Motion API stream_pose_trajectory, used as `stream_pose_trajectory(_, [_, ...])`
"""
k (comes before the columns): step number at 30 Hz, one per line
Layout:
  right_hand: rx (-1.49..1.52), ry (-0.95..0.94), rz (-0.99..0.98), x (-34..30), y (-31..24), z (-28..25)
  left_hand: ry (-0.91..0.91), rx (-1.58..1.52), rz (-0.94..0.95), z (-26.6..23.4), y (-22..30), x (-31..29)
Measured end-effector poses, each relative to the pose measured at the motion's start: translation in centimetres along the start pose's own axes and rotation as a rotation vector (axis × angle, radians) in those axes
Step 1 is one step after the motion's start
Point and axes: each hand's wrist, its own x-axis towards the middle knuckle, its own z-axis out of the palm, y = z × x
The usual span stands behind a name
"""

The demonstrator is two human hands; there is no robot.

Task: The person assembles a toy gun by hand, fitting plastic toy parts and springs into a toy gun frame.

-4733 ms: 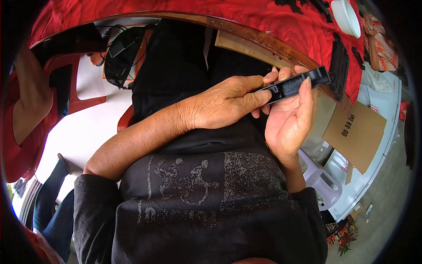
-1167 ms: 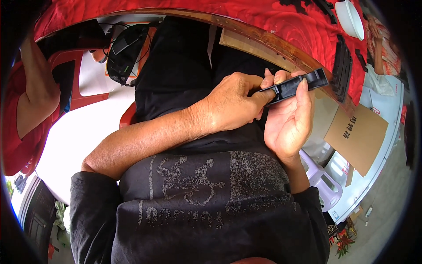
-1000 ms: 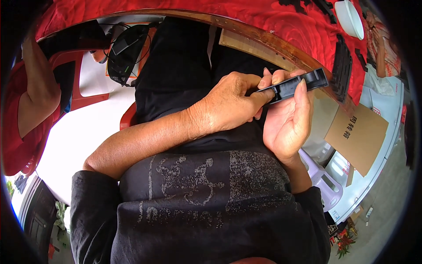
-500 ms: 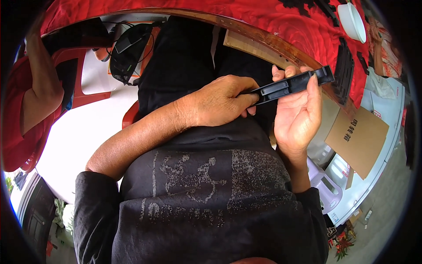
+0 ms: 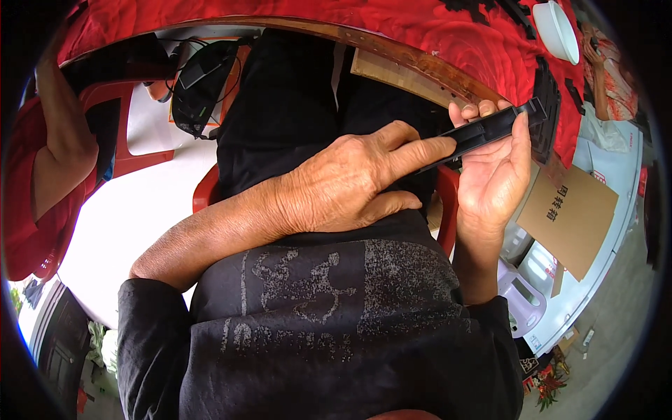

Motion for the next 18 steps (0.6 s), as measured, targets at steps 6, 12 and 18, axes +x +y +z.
stream_pose_trajectory(6, [-0.008,0.005,0.006,-0.1,0.3,0.2,-0.003,0.093,-0.006,0.8,-0.1,0.5])
stream_pose_trajectory(12, [0.013,-0.007,0.026,-0.2,0.7,0.1,0.019,0.125,0.003,1.1,-0.5,0.6])
stream_pose_trajectory(18, [0.016,-0.098,0.039,-0.4,0.4,0.8,0.030,0.169,-0.019,1.4,-0.6,0.4])
